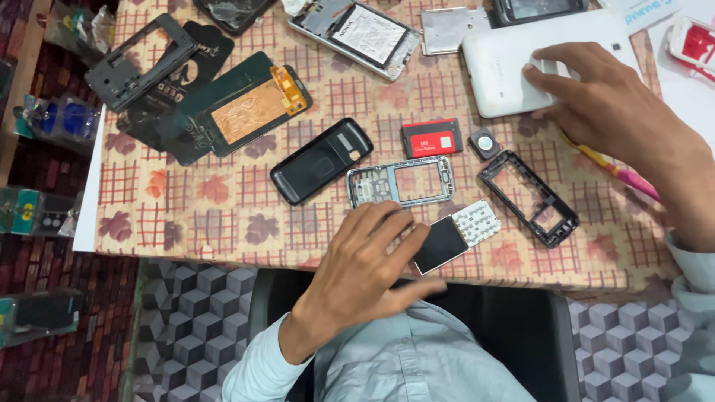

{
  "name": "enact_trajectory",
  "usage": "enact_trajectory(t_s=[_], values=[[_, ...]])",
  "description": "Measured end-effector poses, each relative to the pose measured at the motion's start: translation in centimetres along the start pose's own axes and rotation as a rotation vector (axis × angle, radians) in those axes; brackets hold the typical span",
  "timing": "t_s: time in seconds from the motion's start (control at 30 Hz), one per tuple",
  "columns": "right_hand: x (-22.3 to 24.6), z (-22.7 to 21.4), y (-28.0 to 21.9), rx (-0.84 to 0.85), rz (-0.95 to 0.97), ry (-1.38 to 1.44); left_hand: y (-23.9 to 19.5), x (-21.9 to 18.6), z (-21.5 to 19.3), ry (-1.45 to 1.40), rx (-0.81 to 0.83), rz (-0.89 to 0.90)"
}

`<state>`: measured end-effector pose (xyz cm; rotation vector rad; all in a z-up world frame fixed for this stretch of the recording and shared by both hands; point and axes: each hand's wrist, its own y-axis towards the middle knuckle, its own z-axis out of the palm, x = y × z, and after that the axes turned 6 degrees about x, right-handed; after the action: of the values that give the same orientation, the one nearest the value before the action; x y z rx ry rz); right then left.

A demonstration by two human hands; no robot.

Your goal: The person cleans a small circuit board with a toothbrush, then places it into a phone chassis. They attach a camera module to the chassis and continue assembling the phone components on the workbench.

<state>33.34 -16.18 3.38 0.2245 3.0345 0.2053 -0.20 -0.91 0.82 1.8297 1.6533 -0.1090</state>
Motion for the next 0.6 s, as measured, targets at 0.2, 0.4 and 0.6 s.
enact_trajectory(t_s=[0.2, 0.4, 0.6], values=[[-0.7, 0.9, -0.4, 0.058, 0.063, 0.002, -0.3, 0.5, 0.7, 0.01, -0.019, -0.035], [-1.3, 1.1, -0.5, 0.048, 0.023, 0.052, -0.5, 0.6, 1.0, -0.04, -0.043, -0.042], [-0.3, -0.2, -0.7, -0.015, 0.049, 0.074, -0.5, 0.5, 0.6, -0.065, -0.109, -0.031]])
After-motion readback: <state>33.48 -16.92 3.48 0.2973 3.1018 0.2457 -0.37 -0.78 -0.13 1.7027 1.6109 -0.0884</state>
